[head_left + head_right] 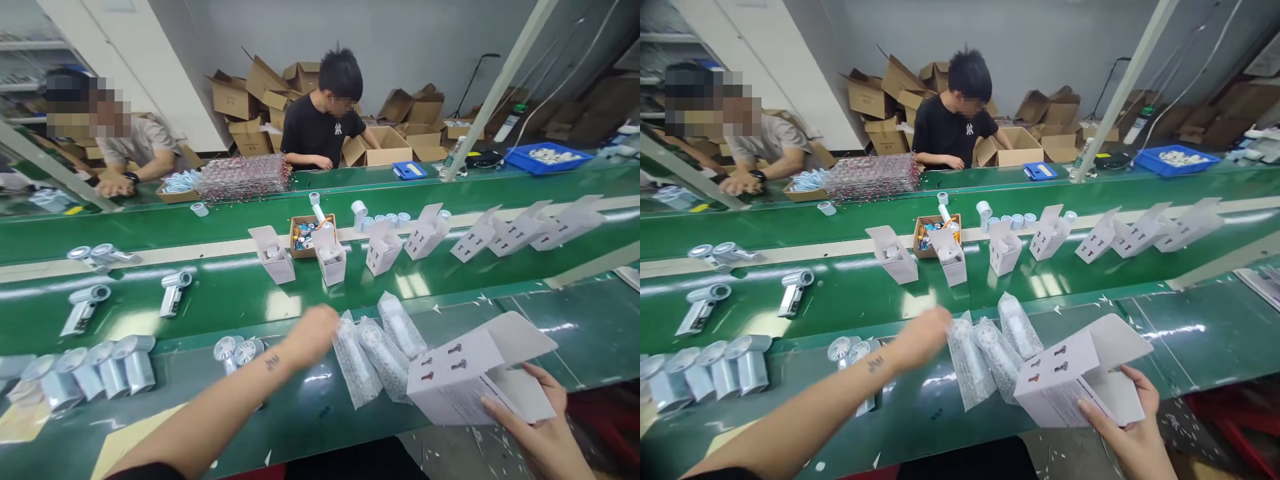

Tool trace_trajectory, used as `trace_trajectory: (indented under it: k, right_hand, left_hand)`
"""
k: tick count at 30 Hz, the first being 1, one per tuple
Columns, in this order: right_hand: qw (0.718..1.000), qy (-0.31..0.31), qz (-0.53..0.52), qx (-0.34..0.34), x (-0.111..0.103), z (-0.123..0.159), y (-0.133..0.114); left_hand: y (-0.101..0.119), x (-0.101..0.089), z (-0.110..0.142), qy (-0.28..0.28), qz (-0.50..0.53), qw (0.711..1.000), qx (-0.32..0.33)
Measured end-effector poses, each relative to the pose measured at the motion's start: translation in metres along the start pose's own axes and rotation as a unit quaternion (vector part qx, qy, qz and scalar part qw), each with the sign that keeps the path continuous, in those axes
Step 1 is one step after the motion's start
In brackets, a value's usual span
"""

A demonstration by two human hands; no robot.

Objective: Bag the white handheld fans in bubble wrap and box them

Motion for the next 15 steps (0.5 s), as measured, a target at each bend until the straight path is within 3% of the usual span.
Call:
trace_trajectory:
  k: [1, 2, 4, 6, 7, 9, 12, 13, 15]
  right_hand:
    - [1.0, 0.002, -0.004, -0.004, 0.0, 0.003, -0.005]
    - [1.0, -0.001, -0.009, -0.011, 0.001, 0.006, -0.012]
    - [0.999, -0.017, -0.017, -0.032, 0.003, 0.01, -0.03]
    - [0.998, -0.043, -0.029, -0.049, 0.006, 0.013, -0.047]
    - [0.996, -0.06, -0.035, -0.055, 0.008, 0.014, -0.055]
    - [0.99, -0.113, -0.053, -0.066, 0.018, 0.015, -0.068]
    - [0.967, -0.221, -0.06, -0.107, 0.052, 0.014, -0.083]
    - [0.955, -0.257, -0.045, -0.137, 0.068, 0.014, -0.087]
    - [0.923, -0.313, 0.012, -0.224, 0.107, 0.015, -0.094]
  left_hand:
    - [0.027, 0.027, 0.006, -0.08, 0.022, 0.987, 0.14]
    - [0.049, 0.051, 0.012, -0.136, 0.027, 0.962, 0.236]
    - [0.079, 0.086, 0.016, -0.18, 0.017, 0.941, 0.287]
    - [0.089, 0.094, 0.015, -0.178, 0.01, 0.947, 0.267]
    - [0.088, 0.088, 0.015, -0.165, 0.021, 0.956, 0.244]
    - [0.077, 0.058, 0.022, -0.125, 0.044, 0.974, 0.185]
    - [0.052, -0.011, 0.053, 0.029, 0.094, 0.995, 0.018]
    - [0.045, -0.036, 0.068, 0.132, 0.143, 0.979, -0.063]
    - [0.041, -0.076, 0.101, 0.341, 0.251, 0.885, -0.191]
Point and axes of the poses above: each hand's wrist, its own z-axis away from the middle knuckle, its own x-axis out of the palm, y = z × x, the point moved 1 cm from there along -z, towards the middle knuckle, and after that the axes turned 14 degrees about z, right-handed, at the moved point
